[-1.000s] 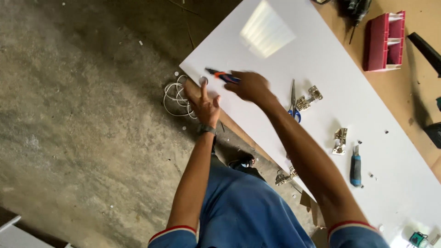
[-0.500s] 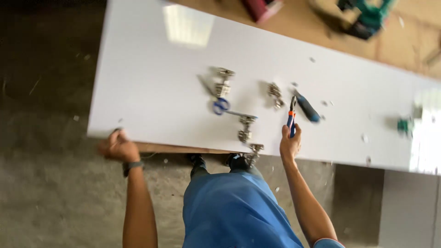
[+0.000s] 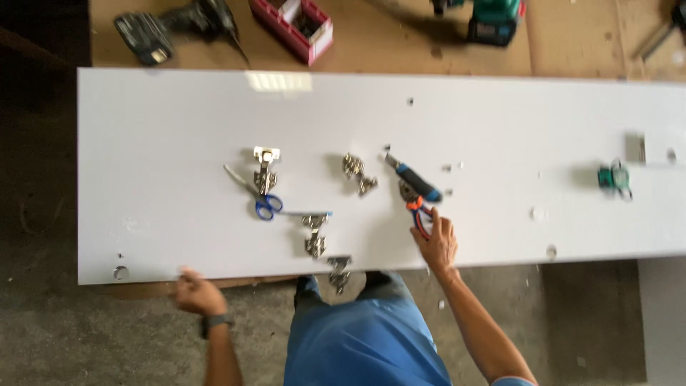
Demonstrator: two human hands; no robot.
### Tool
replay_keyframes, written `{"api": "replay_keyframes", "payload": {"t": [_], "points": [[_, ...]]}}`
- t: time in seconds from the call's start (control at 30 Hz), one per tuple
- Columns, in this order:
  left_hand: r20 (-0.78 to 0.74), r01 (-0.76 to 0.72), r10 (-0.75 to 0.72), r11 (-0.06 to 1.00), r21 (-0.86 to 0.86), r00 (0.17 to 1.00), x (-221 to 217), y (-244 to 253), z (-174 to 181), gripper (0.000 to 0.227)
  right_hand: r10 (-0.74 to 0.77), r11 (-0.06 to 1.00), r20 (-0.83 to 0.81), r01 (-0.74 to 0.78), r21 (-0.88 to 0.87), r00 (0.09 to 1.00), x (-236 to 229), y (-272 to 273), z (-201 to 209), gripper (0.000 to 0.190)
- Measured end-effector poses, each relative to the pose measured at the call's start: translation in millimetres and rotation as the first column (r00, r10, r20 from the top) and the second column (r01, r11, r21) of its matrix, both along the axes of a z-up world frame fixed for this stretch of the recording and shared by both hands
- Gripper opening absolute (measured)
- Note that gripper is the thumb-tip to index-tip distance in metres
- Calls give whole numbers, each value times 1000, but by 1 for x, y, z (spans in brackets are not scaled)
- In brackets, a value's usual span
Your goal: The recorder sorts and organizes cabinet hinges on a workspace.
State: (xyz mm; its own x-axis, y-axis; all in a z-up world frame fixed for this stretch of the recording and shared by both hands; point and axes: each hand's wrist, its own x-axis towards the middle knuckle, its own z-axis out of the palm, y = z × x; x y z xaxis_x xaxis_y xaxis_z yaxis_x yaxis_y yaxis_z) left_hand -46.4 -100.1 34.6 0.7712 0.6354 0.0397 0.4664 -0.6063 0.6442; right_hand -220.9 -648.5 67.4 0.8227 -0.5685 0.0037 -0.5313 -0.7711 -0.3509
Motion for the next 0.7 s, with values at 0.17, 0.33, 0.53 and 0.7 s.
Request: {"api": "replay_keyframes", "payload": {"t": [0.17,0.33,0.53,0.7], "points": [[224,161,-142,985,-66,964,-24,-157,36,30,59,996,78,-54,-69,995,45,-34,-18,82],[353,423,-353,894,-144,866,39,-256,81,15,32,995,59,-26,-92,998,94,-54,-27,74],[328,751,-766,628,203,553,231,-343,127,22,-35,999,234,26,38,972,125,-61,-10,64],[94,833,-893,446,326,441,386,-417,101,26,-35,998,180,44,-46,983,124,-57,-19,34]]}}
